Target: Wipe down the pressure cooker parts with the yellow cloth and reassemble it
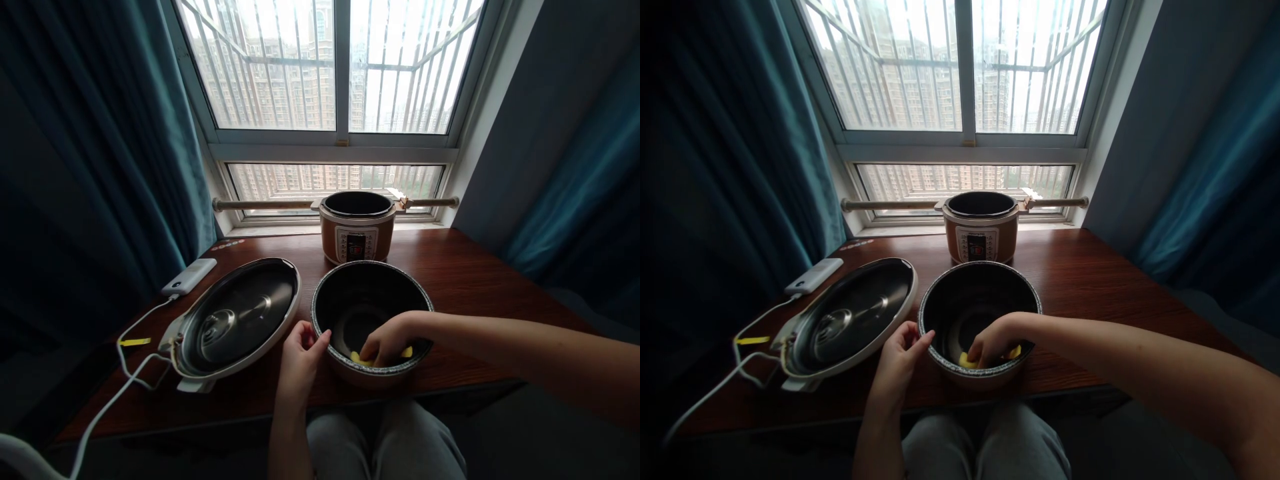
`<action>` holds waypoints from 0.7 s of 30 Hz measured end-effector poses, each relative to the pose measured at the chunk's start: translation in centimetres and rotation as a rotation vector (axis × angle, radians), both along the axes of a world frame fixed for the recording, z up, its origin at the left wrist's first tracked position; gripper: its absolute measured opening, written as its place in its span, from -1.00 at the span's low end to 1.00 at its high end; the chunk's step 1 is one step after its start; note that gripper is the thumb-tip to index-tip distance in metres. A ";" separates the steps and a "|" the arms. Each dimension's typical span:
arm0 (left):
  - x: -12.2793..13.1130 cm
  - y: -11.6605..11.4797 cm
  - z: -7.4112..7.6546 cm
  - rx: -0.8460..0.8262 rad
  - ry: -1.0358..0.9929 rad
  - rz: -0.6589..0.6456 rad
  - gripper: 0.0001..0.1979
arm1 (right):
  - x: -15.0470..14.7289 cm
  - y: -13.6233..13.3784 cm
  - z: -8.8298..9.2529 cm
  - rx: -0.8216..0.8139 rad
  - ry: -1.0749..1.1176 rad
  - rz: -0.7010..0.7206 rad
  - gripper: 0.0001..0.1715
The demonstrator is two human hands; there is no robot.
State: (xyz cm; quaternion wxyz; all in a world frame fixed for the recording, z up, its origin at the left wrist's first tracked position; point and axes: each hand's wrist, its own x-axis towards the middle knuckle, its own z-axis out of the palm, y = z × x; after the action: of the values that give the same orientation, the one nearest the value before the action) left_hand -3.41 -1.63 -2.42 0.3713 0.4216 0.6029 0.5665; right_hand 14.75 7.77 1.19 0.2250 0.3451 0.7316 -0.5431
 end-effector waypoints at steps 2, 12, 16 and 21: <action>0.0 0.0 0.1 -0.002 -0.005 -0.001 -0.69 | -0.1 -0.4 0.1 -0.016 0.019 0.079 -0.67; -0.1 0.0 -0.2 0.016 -0.009 -0.008 -0.72 | 1.0 5.2 -1.6 0.333 -0.423 0.027 -0.84; -0.1 0.0 -0.2 0.018 0.023 -0.015 -0.71 | 0.0 6.8 -1.6 0.559 -0.336 -0.038 -0.79; -0.2 -0.1 -0.2 0.009 0.039 -0.022 -0.70 | -3.4 7.0 -1.8 0.675 -0.087 -0.090 -0.85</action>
State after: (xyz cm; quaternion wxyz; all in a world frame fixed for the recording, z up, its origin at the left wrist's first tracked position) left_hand -3.60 -1.69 -2.59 0.3636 0.4408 0.6029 0.5568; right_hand 11.40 14.73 -0.62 0.1049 0.4550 0.8437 -0.2647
